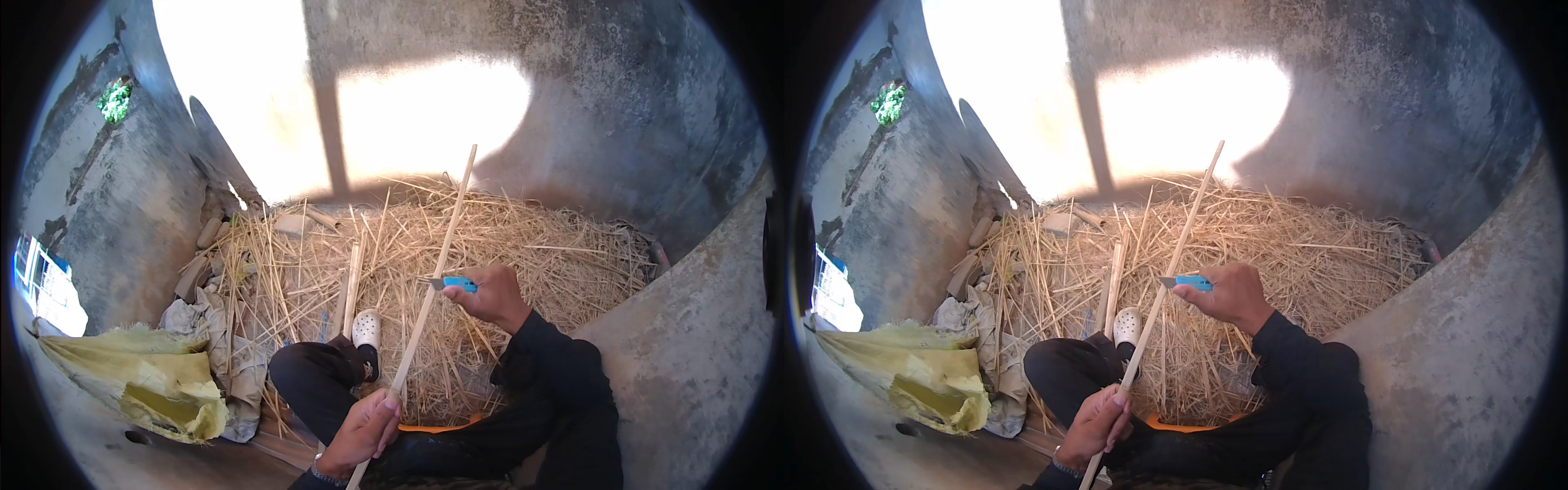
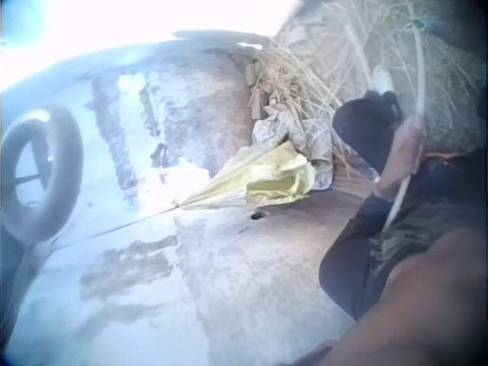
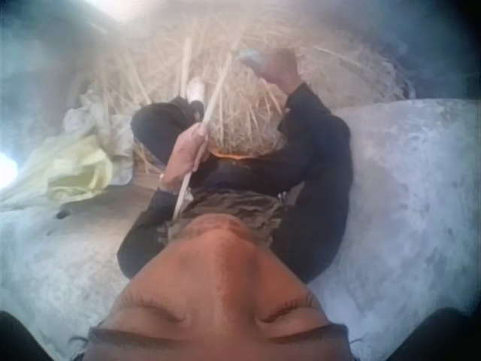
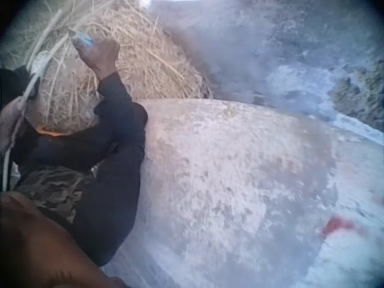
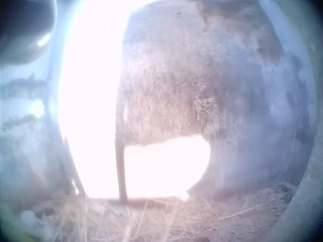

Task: The person sits on a straw-covered floor and uses a blue utility knife to peel the outer layer off long, thin sticks. They hold the stick with one hand and scrape along its length with the knife, repeating the action on multiple sticks.

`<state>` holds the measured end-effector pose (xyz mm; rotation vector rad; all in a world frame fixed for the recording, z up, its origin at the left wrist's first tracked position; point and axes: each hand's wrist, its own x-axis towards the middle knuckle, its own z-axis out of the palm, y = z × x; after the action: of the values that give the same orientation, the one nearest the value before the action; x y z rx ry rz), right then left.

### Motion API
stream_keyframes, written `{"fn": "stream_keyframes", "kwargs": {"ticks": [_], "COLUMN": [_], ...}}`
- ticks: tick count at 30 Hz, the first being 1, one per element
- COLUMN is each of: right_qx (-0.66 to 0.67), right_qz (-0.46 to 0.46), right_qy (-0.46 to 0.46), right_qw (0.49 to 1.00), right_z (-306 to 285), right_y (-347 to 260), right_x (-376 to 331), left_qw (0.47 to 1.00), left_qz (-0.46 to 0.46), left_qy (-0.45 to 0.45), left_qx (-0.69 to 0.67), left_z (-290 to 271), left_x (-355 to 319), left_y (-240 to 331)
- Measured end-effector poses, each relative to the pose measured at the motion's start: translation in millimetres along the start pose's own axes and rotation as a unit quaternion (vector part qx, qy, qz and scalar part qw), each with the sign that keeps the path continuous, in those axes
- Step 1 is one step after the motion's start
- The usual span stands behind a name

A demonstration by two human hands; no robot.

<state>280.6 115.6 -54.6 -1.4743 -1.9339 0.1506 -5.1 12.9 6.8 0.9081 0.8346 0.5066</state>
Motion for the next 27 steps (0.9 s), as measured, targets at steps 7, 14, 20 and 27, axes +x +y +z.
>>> {"fn": "stream_keyframes", "kwargs": {"ticks": [7, 14, 20, 27], "right_qx": [0.004, 0.022, 0.041, 0.043], "right_qz": [-0.043, -0.088, 0.040, -0.061], "right_qy": [-0.029, -0.050, -0.020, 0.018], "right_qw": [0.999, 0.995, 0.998, 0.997], "right_z": [-14.4, 0.1, -5.1, 5.2], "right_y": [-29.5, -45.5, -18.0, -37.7], "right_x": [-11.3, -26.1, -4.3, -13.6], "left_qw": [1.000, 0.994, 0.986, 0.983], "left_qz": [0.012, 0.010, -0.023, -0.015], "left_qy": [-0.009, -0.062, -0.056, -0.075], "left_qx": [0.018, -0.087, -0.157, -0.168], "left_z": [2.4, -0.7, 1.9, 1.4], "left_x": [3.4, 1.5, -7.0, -12.6], "left_y": [0.4, -9.6, -4.1, -6.4]}}
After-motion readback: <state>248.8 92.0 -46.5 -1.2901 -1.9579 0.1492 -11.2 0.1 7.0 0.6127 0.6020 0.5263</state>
